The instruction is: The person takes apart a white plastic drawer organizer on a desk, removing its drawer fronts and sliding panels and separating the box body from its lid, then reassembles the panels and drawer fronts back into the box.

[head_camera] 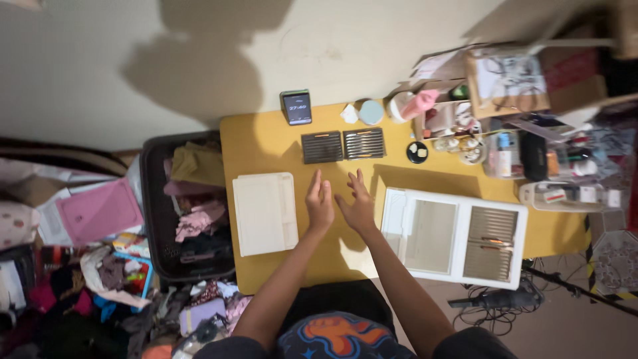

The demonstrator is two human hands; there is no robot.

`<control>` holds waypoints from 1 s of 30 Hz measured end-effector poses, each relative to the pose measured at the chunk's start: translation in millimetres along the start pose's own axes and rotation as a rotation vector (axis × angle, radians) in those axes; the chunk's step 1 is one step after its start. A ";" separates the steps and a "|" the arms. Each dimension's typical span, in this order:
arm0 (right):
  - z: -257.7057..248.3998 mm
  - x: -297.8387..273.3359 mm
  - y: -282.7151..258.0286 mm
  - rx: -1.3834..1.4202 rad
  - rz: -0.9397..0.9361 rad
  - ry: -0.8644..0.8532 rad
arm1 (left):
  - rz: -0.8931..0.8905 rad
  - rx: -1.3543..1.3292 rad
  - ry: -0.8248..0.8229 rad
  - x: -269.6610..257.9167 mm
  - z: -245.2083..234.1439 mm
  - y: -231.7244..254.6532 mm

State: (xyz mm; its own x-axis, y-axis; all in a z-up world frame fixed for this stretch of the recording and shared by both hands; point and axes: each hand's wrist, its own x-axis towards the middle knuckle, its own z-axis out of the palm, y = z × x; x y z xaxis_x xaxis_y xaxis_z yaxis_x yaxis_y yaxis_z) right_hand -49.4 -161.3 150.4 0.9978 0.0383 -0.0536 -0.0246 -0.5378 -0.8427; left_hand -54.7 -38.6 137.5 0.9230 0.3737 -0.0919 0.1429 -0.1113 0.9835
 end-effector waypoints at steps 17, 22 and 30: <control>-103.5 -185.5 -52.3 0.058 0.019 0.460 | -0.022 -0.349 -0.482 -126.6 -4.1 45.4; -127.6 -232.5 -47.1 0.019 0.047 0.632 | 0.008 -0.302 -0.593 -156.2 10.3 49.4; -168.8 -270.0 -21.0 -0.011 0.066 0.756 | 0.008 -0.238 -0.672 -189.5 44.9 33.9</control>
State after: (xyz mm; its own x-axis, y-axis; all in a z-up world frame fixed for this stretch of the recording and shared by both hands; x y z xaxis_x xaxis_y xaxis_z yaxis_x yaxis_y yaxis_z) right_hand -308.0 -302.5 273.0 0.7645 -0.5797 0.2819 -0.0888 -0.5280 -0.8446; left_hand -208.7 -154.6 181.3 0.9553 -0.2830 -0.0852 0.1236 0.1209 0.9849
